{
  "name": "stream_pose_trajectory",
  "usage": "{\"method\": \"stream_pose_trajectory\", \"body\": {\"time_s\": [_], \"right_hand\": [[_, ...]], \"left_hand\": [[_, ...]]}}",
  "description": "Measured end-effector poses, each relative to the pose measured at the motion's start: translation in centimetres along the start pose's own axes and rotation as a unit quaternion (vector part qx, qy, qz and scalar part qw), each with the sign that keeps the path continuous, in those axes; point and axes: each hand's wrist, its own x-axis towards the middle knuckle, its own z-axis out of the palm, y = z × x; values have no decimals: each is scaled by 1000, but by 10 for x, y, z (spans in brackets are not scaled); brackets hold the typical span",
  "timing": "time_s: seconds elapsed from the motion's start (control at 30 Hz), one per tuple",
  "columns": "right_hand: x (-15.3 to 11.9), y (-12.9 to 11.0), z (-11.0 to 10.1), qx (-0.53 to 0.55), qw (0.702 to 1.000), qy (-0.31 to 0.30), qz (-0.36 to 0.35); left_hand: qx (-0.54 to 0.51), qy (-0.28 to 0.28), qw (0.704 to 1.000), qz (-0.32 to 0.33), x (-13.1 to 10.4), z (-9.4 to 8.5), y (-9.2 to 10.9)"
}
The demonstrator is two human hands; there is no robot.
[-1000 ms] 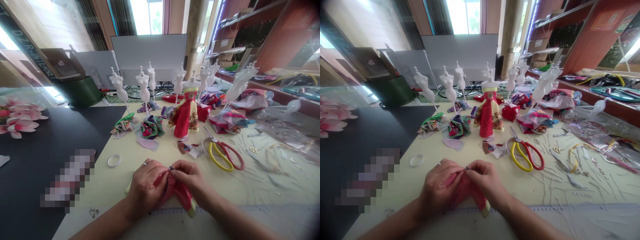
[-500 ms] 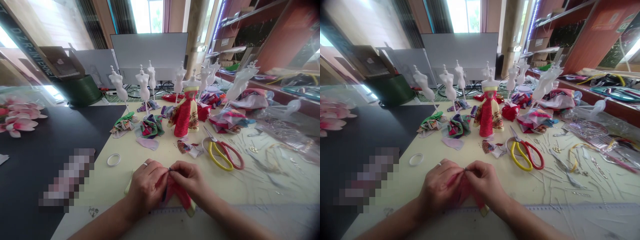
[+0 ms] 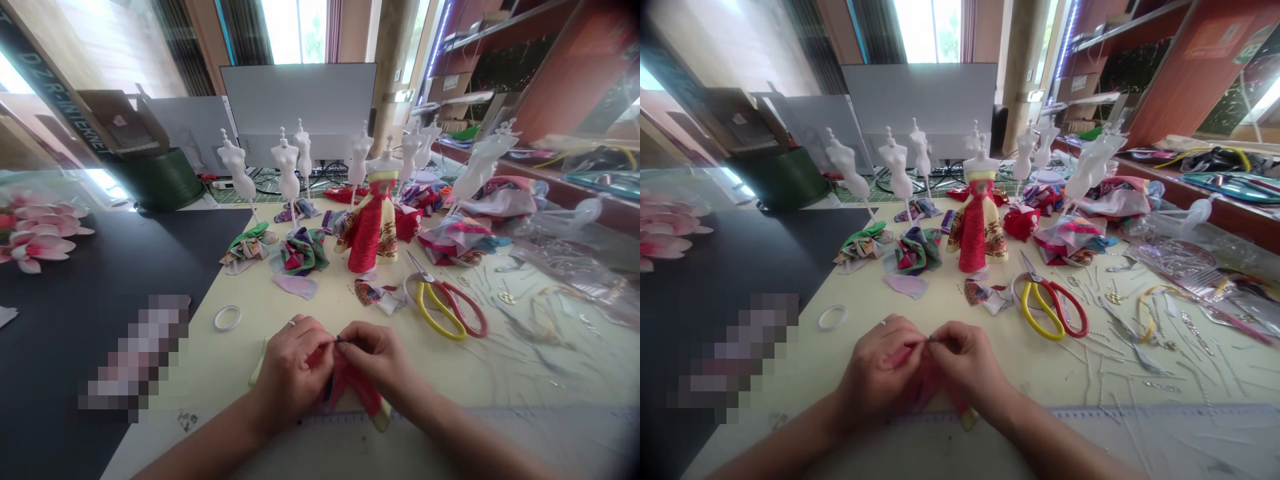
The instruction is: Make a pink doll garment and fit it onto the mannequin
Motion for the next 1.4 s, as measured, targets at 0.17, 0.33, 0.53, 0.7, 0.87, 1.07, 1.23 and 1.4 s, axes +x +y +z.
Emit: {"method": "stream_pose_trajectory", "body": {"time_s": [0.17, 0.33, 0.53, 0.7, 0.87, 1.07, 1.23, 1.4], "right_hand": [[0, -2, -1, 42, 999, -7, 28], [0, -2, -2, 61, 997, 1, 35], [0, -3, -2, 44, 998, 17, 30], [0, -4, -2, 41, 999, 15, 24], [-1, -4, -2, 5, 1000, 16, 5], [-1, -4, 0, -35, 999, 17, -5], [0, -2, 0, -14, 1000, 5, 8], [0, -2, -2, 56, 998, -17, 30]], "left_hand": [[-57, -32, 995, -74, 2, -2, 0], [-86, -37, 991, -96, 3, -2, 0], [-42, 5, 998, -41, 2, -3, 0], [-11, 2, 1000, 5, 1, -1, -1], [20, 3, 999, 31, 0, -1, -1], [33, -7, 999, 31, 0, -1, 1], [-28, -25, 999, -32, 3, -3, 1], [-131, -73, 976, -159, 8, -6, 3]]}}
